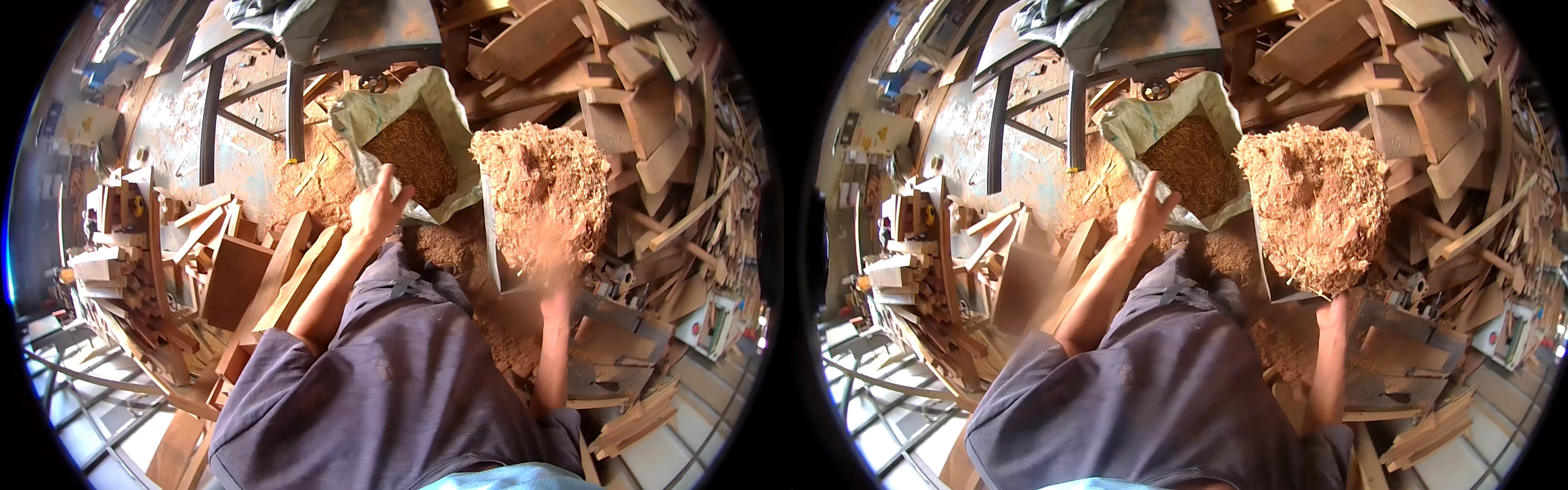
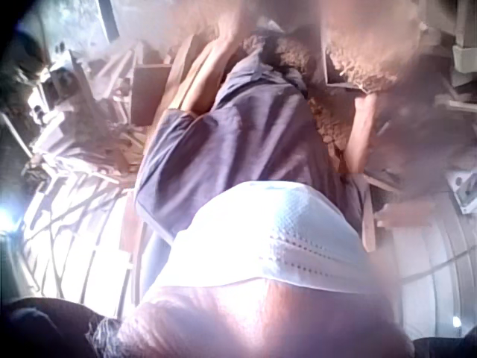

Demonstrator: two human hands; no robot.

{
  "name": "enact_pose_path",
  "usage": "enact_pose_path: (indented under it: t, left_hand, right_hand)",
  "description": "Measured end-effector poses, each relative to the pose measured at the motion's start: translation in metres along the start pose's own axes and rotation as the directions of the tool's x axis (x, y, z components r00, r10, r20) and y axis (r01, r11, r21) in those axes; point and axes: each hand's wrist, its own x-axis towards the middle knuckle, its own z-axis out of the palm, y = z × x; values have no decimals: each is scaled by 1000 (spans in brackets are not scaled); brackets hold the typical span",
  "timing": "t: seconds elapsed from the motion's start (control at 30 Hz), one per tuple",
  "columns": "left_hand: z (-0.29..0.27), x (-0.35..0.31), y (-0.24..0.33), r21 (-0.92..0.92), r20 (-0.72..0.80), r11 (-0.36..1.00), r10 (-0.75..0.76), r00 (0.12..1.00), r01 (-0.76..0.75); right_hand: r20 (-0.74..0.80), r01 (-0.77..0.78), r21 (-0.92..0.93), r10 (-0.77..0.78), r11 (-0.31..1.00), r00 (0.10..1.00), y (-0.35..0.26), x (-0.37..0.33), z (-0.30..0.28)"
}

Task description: The person scoops wood shavings into a bag by hand and with a small pan, then pushes remaining shavings into a pile.

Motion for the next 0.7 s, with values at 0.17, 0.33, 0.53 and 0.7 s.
enact_pose_path:
  t: [0.17, 0.33, 0.53, 0.7]
  left_hand:
    - [16, -3, 24, 146, 173, 989, -9, 985, -16]
    - [15, 13, 9, 187, 250, 981, -89, 964, 43]
    - [34, 0, -15, 142, 57, 989, -59, 997, 50]
    - [50, -19, -26, 51, -52, 998, -36, 998, 39]
  right_hand:
    - [50, -103, -77, 107, 992, 993, -28, 39, 2]
    - [134, -19, -356, 71, 934, 988, -38, 72, 22]
    - [118, -121, -492, 204, 862, 972, -43, 129, 25]
    - [290, 162, -836, 171, 524, 942, -76, 131, 76]
